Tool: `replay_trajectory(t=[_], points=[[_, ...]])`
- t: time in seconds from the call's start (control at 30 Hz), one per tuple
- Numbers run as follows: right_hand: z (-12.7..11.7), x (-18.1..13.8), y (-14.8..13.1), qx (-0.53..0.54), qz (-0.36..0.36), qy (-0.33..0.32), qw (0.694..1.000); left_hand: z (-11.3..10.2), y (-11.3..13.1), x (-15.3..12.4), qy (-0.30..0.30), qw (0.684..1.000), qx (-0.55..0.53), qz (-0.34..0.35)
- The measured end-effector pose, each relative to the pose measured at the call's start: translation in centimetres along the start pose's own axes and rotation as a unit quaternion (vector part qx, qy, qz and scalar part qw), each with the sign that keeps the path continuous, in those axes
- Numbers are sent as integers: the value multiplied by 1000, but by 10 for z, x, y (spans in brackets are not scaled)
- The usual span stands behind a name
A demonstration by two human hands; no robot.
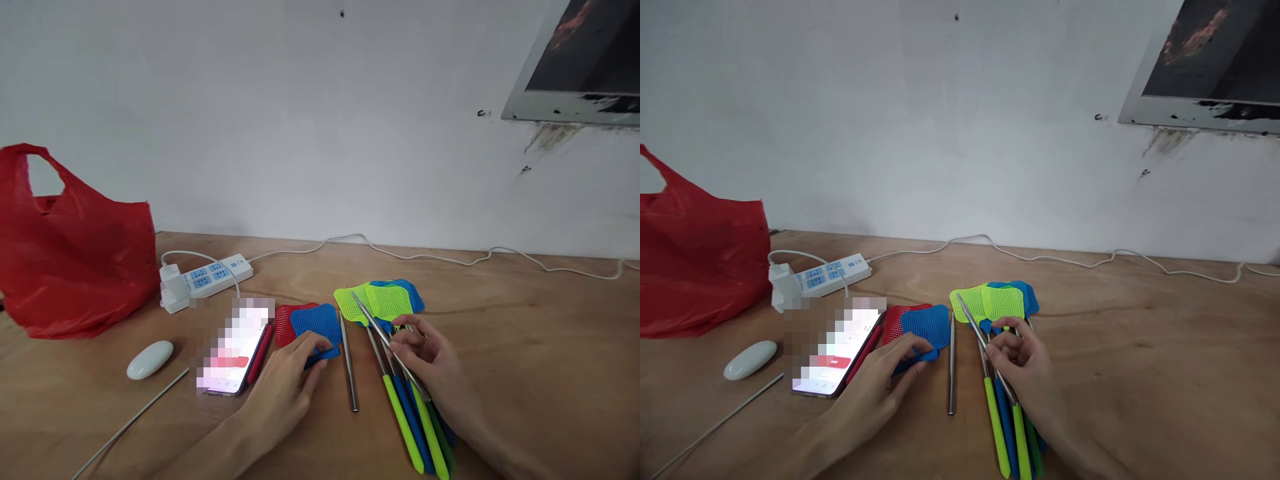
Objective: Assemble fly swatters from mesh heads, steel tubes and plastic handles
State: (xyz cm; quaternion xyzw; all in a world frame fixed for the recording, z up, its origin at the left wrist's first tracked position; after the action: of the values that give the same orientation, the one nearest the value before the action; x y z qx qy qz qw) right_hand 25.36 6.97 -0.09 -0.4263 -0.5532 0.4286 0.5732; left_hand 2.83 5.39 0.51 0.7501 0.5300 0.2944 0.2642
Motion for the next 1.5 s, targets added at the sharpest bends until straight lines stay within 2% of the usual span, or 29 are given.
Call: replay_trajectory(t=[0.1,0.27,0.43,0.7,0.9,1.23,1.37,1.5], points=[[-2,-1,5,98,49,56,992,3,0,-2,-22,999,-34,-14],[9,-6,10,164,56,22,985,7,2,0,-56,995,-75,-39],[11,-7,14,149,28,12,988,11,-2,3,-72,988,-129,-50],[5,-3,7,94,-7,17,995,13,-7,6,-61,980,-179,-69],[6,-5,5,72,1,18,997,8,-5,7,-60,973,-199,-100],[28,-18,9,59,67,-107,990,27,10,-7,-116,954,-263,-88],[26,-17,6,81,68,-110,988,23,13,-5,-105,958,-256,-78],[19,-11,9,109,49,-76,990,17,10,-3,-82,976,-182,-85]])
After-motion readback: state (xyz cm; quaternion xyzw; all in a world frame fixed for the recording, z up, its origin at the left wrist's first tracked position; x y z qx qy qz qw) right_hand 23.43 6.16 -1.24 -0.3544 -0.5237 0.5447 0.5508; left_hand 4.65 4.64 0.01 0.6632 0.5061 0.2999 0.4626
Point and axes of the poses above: each hand's wrist, its own x-axis towards the middle knuckle, its own z-axis out of the palm, y = z × x, the point moved 5 cm from there along x, towards the middle knuckle, and after that the axes turned 11 degrees about -z, right-handed, at the moved point
